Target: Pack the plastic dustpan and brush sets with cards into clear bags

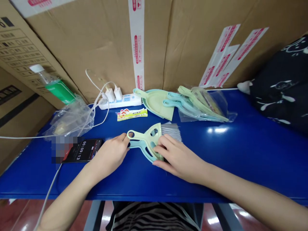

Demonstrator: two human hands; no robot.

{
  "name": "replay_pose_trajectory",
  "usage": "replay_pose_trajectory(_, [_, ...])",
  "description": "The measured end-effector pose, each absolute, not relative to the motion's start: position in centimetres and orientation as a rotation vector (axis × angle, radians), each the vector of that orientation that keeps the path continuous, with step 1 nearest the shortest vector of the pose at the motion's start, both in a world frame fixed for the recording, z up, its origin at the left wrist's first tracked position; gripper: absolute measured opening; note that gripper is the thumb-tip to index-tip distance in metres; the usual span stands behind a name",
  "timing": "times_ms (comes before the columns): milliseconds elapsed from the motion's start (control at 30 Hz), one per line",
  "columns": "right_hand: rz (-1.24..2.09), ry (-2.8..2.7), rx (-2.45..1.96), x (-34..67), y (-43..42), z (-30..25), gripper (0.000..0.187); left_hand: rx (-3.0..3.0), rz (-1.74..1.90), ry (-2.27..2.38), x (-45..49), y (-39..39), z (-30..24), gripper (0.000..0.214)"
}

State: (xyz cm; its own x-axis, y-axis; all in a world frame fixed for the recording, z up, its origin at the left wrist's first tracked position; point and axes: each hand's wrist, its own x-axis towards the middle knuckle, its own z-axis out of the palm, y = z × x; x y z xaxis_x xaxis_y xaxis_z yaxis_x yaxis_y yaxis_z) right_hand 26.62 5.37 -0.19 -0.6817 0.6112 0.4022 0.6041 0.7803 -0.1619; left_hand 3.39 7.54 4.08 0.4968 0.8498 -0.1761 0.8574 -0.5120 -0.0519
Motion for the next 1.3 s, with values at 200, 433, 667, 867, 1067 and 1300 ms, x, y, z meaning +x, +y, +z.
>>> replay_pose_trajectory(200, [0.136, -2.573, -0.823, 26.9, 5.8, 0.0, 0.022, 2.906, -0.139, 1.636, 3.5, 7.3, 4.1, 0.056])
replay_pose_trajectory(433, [-0.182, -2.09, -1.272, 31.3, 8.7, 2.4, 0.022, 3.012, -0.147, 1.379, 3.6, 7.5, 3.6, 0.028])
replay_pose_trajectory(667, [-0.42, -1.926, -1.955, 37.0, 11.8, 2.3, 0.035, 3.099, -0.024, 1.406, 2.8, 7.4, 4.0, 0.038])
replay_pose_trajectory(867, [-0.375, -1.889, -1.858, 37.6, 12.8, 0.6, 0.029, 3.057, -0.159, 1.443, 2.9, 7.5, 4.1, 0.039])
replay_pose_trajectory(1067, [-0.282, -2.042, -1.836, 38.4, 13.1, 1.4, 0.023, 2.927, -0.248, 1.446, 3.2, 7.4, 4.2, 0.034])
replay_pose_trajectory(1300, [-0.275, -2.063, -1.831, 36.9, 12.5, 3.3, 0.027, 2.91, -0.177, 1.426, 3.0, 7.4, 4.4, 0.038])
